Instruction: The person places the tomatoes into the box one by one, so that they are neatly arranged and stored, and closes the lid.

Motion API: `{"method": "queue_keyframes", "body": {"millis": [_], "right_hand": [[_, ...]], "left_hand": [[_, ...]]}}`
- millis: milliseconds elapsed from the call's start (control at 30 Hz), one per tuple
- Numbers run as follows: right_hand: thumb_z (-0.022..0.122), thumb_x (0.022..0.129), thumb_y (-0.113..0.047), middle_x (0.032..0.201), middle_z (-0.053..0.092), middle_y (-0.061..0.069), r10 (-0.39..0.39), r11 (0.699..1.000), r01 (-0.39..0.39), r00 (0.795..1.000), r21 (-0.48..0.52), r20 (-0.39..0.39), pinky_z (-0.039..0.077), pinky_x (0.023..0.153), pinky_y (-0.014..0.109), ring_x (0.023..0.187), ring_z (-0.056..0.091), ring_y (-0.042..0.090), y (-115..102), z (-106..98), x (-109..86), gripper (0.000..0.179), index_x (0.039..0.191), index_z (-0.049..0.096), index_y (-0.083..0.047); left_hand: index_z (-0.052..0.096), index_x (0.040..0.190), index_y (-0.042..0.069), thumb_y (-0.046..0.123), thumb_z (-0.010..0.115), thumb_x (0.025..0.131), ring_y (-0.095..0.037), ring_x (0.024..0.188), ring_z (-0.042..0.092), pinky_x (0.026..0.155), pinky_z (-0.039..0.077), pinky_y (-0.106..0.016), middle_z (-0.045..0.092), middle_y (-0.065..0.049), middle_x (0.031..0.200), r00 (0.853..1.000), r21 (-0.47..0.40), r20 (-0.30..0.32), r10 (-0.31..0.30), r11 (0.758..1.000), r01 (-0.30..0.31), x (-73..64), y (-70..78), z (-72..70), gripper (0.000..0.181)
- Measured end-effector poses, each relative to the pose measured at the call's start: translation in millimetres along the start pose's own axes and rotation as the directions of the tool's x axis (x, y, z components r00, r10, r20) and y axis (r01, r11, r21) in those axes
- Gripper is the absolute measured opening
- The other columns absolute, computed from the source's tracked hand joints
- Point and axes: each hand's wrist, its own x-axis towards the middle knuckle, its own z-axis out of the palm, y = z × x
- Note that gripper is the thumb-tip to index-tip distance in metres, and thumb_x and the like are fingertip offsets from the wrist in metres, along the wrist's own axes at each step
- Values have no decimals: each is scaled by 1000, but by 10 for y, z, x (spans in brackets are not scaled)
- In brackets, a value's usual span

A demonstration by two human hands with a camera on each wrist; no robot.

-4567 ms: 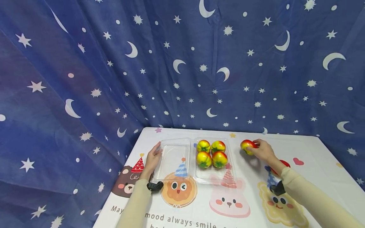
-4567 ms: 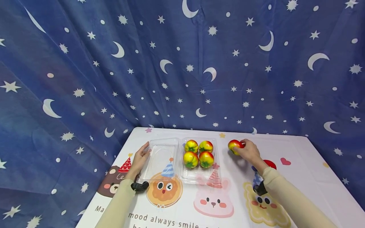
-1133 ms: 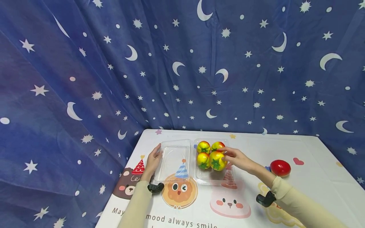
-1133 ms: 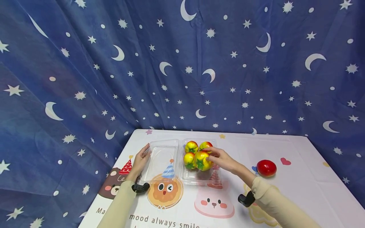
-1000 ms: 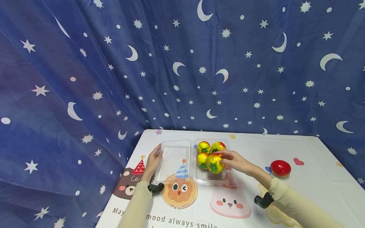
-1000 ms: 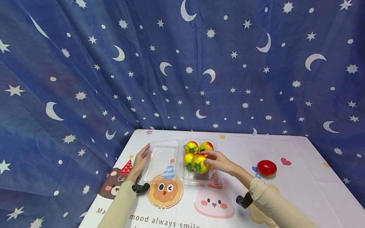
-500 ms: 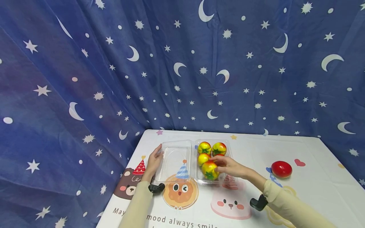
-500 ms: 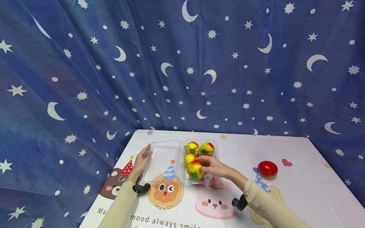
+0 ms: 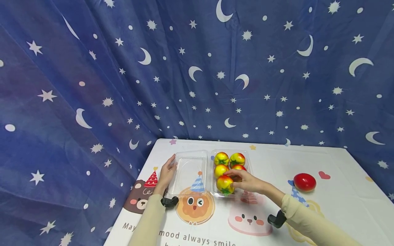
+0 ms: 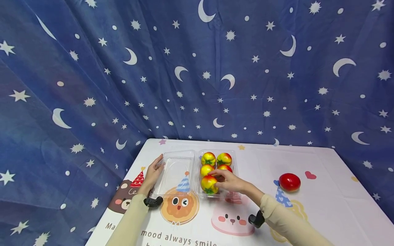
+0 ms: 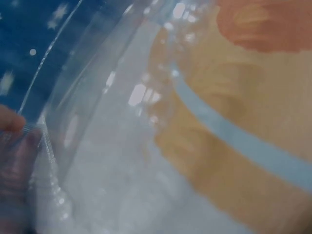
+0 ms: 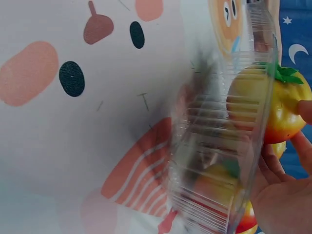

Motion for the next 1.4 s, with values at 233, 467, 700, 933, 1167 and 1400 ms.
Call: {"method": "queue_keyframes", "body": {"millis": [233,467,700,933,1167,1400], "right_hand": [[58,90,5,128,57,24,-21,1000,21,1000,-5,-8,48,99,49,113,58,39,9,83,40,43,133,54,4],[65,90,-2,127,59,23,12,1000,-12,999,-4,-38,51,96,42,110,61,34,23,139,71,42,130,56,6],[74,85,-3,118,63,23,-7,1000,10,994,19,-109,50,94,53,106,62,38,54,134,76,43,122,58,9],[78,82,-4,114,64,19,21,1000,-23,991,-14,-134,55,87,47,98,65,35,42,146,59,38,115,63,6],[79,80,-4,119,60,25,17,999,-21,992,-30,-124,57,84,41,98,66,38,11,83,43,47,121,60,7],[78,81,-1,111,63,28,-11,999,4,988,-46,-152,58,80,30,90,68,32,-40,-36,4,38,114,62,9]], "left_hand": [[43,150,8,5,53,101,-37,135,44,110,37,-49,39,-14,154,1000,3,2,3,1000,-3,15,8,-4,49],[43,149,5,3,53,101,-38,134,44,110,36,-49,39,-15,154,1000,-12,7,8,1000,-8,17,7,-9,49],[42,149,6,2,52,101,-38,135,43,110,36,-49,38,-16,155,1000,-17,12,21,1000,-21,35,23,-5,49],[42,149,3,3,52,101,-40,134,44,109,36,-51,38,-18,153,999,-11,5,33,999,-33,15,-22,-1,49],[42,149,6,4,52,102,-38,134,44,110,37,-49,38,-16,154,1000,-25,13,11,1000,-11,2,-10,-1,49],[42,150,7,5,51,102,-39,135,43,110,35,-50,38,-16,154,1000,-30,10,20,999,-20,14,-11,-4,49]]}}
